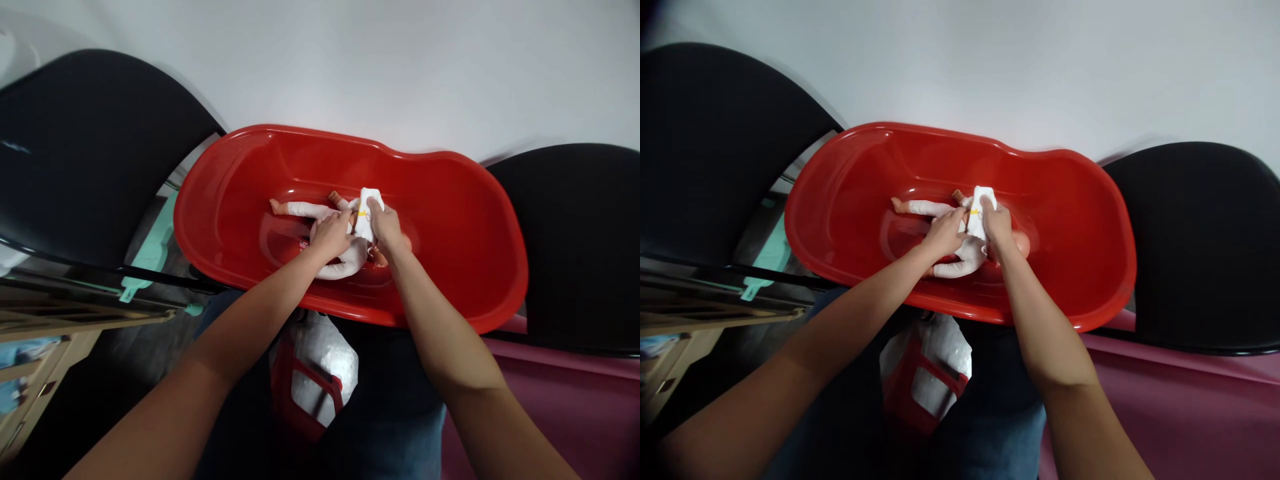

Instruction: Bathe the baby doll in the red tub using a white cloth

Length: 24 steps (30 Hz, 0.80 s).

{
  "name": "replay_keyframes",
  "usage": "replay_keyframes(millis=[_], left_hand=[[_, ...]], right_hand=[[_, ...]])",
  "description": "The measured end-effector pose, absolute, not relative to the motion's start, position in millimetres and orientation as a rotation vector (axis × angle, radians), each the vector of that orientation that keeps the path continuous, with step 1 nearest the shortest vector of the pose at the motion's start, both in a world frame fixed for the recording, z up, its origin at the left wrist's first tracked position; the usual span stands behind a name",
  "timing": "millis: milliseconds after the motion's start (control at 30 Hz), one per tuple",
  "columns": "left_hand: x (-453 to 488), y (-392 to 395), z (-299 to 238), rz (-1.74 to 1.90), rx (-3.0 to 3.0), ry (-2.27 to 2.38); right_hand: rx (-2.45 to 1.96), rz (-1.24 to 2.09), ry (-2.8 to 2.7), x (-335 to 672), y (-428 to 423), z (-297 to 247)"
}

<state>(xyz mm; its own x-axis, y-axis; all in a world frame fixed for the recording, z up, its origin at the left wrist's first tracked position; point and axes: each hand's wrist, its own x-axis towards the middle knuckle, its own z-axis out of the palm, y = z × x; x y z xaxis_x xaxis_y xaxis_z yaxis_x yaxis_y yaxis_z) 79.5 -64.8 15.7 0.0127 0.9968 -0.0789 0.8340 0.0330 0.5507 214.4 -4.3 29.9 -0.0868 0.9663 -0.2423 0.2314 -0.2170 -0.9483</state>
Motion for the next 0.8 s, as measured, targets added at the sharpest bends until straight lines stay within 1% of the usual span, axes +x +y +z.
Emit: replay_keyframes(millis=[67, 233, 367, 433, 600, 800], left_hand=[[79.3, -64.4, 15.0, 0.472, 1.837, 1.885], [78.2, -62.6, 12.0, 0.492, 1.791, 1.923], [77.3, -62.0, 12.3, 0.499, 1.766, 1.92], [77.3, -62.4, 13.3, 0.489, 1.764, 1.917], [78.3, -63.9, 17.1, 0.469, 1.782, 1.891], [78.3, -63.0, 16.5, 0.458, 1.791, 1.882]], right_hand=[[-1.439, 1.304, -1.42, 215.2, -5.5, 27.4], [-1.307, 0.985, -1.763, 219.4, -4.7, 16.2], [-1.258, 0.856, -1.878, 220.4, -5.3, 17.0], [-1.282, 0.844, -1.881, 220.3, -5.7, 19.0], [-1.32, 0.953, -1.815, 220.1, -1.9, 17.2], [-1.419, 0.973, -1.722, 219.2, 3.4, 12.6]])
